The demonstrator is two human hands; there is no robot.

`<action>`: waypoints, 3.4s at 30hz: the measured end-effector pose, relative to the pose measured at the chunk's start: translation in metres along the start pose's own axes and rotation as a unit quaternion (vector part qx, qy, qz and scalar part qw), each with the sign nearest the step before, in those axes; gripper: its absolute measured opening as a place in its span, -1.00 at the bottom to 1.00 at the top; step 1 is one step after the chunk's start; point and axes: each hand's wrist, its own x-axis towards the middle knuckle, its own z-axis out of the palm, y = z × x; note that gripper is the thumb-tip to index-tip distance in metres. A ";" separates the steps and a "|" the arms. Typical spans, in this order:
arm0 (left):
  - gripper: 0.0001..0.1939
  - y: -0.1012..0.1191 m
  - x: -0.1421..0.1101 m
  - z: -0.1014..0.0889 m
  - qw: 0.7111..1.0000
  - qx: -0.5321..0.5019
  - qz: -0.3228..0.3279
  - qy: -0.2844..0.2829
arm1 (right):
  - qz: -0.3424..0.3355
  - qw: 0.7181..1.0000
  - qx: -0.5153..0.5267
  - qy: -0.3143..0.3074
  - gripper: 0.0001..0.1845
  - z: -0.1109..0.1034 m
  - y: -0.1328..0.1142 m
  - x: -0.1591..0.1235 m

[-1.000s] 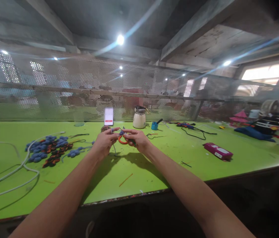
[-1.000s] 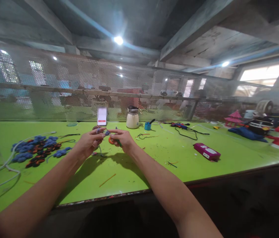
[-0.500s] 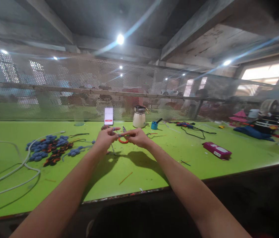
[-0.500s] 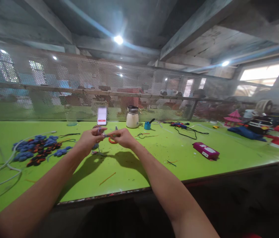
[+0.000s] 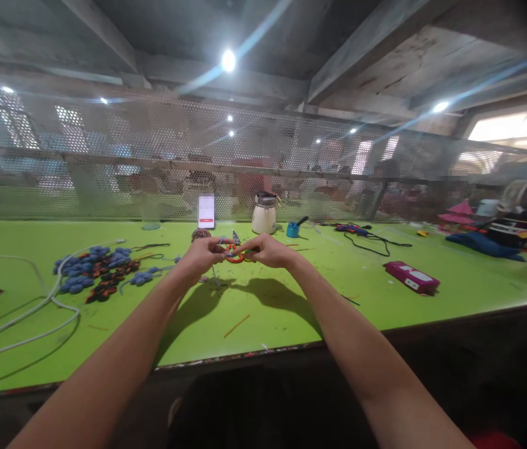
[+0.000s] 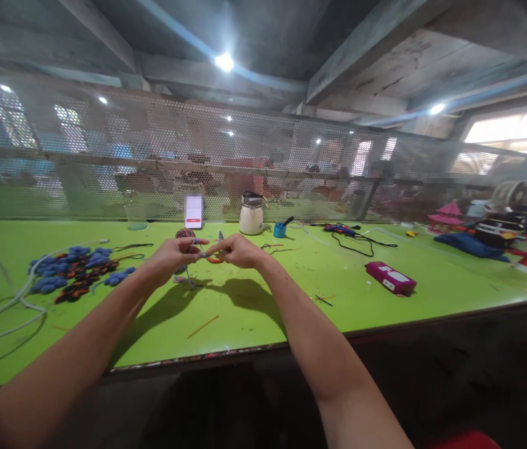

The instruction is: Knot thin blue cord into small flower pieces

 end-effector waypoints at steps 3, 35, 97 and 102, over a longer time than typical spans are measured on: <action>-0.66 0.000 0.000 -0.001 1.000 0.007 -0.008 -0.008 | 0.004 1.000 -0.020 -0.010 -0.60 -0.001 -0.006 -0.001; -0.74 0.008 -0.003 -0.003 0.998 0.055 0.002 -0.023 | -0.021 0.999 -0.028 0.001 -0.68 0.002 -0.017 -0.004; -0.53 0.014 -0.003 -0.001 0.985 -0.158 0.056 0.050 | 0.085 0.912 0.389 0.103 -0.46 0.017 -0.014 0.003; -0.53 0.007 0.001 0.000 0.988 -0.087 0.082 0.094 | 0.119 0.866 0.474 0.103 -0.45 0.023 -0.013 0.006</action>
